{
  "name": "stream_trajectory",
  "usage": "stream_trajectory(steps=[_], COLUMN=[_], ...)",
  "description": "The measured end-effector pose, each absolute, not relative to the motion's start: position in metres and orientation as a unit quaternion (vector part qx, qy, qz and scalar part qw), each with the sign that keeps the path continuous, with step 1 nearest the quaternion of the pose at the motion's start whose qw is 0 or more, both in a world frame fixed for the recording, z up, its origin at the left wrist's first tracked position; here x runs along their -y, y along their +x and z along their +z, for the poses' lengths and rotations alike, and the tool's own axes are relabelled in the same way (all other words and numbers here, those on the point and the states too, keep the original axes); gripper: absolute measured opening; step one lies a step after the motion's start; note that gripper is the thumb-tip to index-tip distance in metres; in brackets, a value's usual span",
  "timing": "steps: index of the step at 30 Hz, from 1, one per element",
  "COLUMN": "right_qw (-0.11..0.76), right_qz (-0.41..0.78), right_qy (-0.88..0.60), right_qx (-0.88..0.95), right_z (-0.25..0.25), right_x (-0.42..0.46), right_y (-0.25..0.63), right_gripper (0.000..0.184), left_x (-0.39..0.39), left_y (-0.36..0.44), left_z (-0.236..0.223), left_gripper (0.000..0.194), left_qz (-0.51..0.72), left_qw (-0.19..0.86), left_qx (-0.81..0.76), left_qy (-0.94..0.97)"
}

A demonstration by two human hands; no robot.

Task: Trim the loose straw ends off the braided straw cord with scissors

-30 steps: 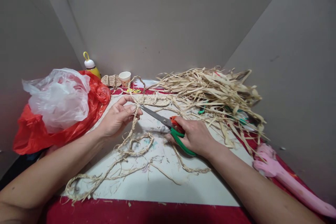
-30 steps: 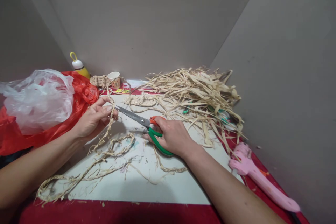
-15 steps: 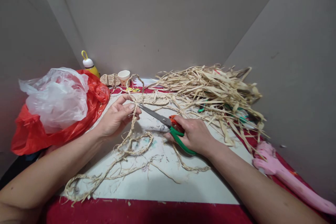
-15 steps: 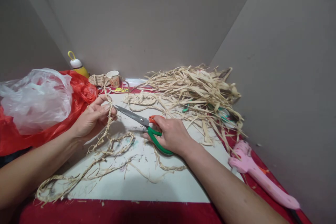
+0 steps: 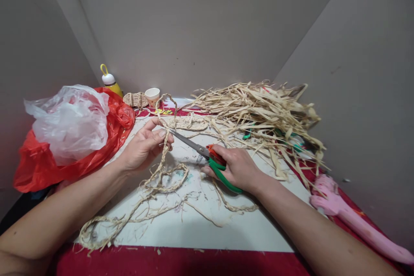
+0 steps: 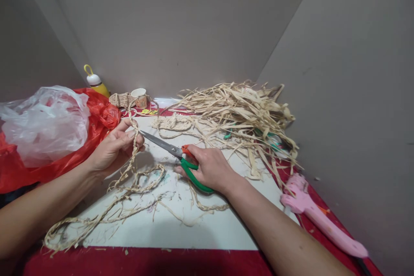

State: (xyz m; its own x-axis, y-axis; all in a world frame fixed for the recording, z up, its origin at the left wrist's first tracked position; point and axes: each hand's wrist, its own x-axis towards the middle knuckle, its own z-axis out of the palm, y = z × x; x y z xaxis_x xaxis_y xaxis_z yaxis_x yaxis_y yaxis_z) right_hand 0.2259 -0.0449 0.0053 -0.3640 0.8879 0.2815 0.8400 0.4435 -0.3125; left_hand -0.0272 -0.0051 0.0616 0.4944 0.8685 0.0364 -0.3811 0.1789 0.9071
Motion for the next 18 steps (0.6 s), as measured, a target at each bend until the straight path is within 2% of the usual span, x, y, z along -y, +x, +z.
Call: stream_trajectory(steps=[18], right_qw=[0.193], right_qz=[0.082], right_qy=[-0.517], right_qx=[0.83], right_z=[0.0057], right_x=[0.0446], right_y=[0.2273], right_gripper=[0.032], left_x=[0.0053], left_y=[-0.0268], left_z=[0.0617], left_gripper=[0.027], left_qz=[0.425], left_qw=[0.734], left_qx=[-0.244], left_qy=[0.47])
